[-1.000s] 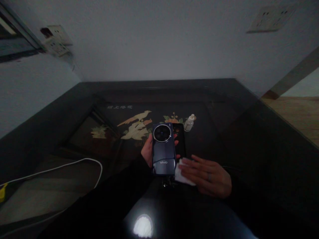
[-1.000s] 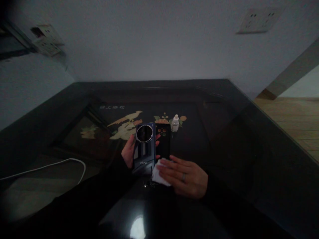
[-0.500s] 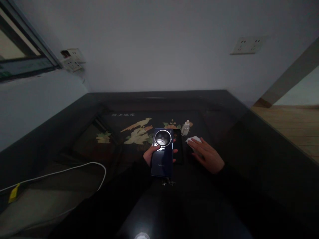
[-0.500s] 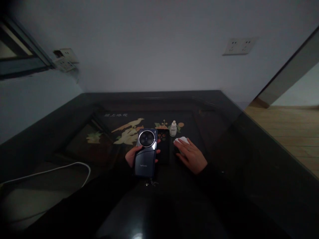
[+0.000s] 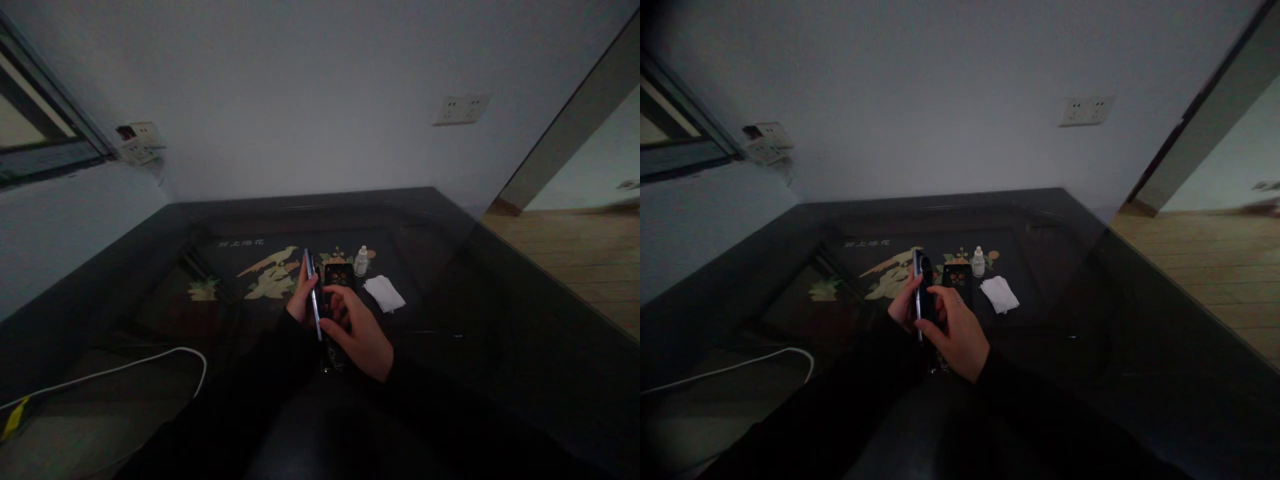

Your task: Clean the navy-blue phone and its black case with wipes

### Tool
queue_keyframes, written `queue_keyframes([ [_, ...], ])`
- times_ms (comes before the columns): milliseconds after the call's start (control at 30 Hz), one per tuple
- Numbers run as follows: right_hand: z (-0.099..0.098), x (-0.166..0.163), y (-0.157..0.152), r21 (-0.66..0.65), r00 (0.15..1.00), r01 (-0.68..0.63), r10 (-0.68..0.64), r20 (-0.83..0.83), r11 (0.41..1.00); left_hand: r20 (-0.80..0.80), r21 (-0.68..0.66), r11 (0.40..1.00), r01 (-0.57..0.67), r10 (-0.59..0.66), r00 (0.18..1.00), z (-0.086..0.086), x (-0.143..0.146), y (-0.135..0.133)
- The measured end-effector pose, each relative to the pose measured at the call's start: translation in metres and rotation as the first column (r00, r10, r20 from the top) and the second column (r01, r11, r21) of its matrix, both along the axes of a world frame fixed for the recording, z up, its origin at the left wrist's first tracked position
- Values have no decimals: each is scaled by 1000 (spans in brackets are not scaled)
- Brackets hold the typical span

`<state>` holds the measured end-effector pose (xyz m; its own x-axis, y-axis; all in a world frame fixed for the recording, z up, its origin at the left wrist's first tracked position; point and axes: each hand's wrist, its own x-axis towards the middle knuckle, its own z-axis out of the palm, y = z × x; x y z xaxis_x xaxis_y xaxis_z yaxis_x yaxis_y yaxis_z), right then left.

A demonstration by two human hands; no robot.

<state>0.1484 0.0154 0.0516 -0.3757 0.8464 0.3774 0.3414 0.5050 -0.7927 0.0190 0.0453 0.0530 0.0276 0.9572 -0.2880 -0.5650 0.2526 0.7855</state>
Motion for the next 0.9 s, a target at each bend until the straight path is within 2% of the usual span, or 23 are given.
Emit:
queue_keyframes([
  [67, -1, -4, 0, -18, 1000, 1, 0, 18, 1000, -18, 60, 997, -42, 43, 999, 3, 4, -4],
  [133, -7, -1, 2, -34, 1000, 7, -7, 3, 999, -17, 47, 998, -42, 43, 999, 7, 7, -7],
  [267, -24, 14, 11, -93, 996, 63, -69, -60, 994, -42, -1, 1000, 30, -30, 999, 15, 10, -11],
  [367, -38, 23, 20, -217, 975, 28, -75, -208, 976, -98, -30, 994, 103, -106, 990, 16, 10, -16],
  [467, -49, 28, 26, -310, 931, -36, -81, -356, 950, -197, 36, 977, 210, -199, 960, 10, 8, -20],
  [600, -57, 34, 30, -356, 891, -40, -128, -436, 933, -363, 171, 952, 254, -179, 914, -8, -1, -11],
  [667, -57, 36, 32, -376, 882, -58, -128, -453, 925, -486, 108, 948, 300, -213, 848, -18, -9, 1],
  [700, -57, 37, 33, -376, 884, -58, -128, -450, 925, -602, 72, 945, 319, -214, 769, -23, -13, 8],
  [733, -57, 37, 35, -367, 889, -46, -130, -440, 929, -758, 70, 956, 283, -133, 638, -28, -16, 14],
  [833, -54, 34, 44, -277, 920, 40, -144, -364, 960, -869, 87, 973, 216, -31, 493, -39, -17, 29],
  [900, -53, 30, 51, -209, 943, 123, -180, -281, 970, -891, 84, 977, 194, -14, 454, -43, -14, 33],
])
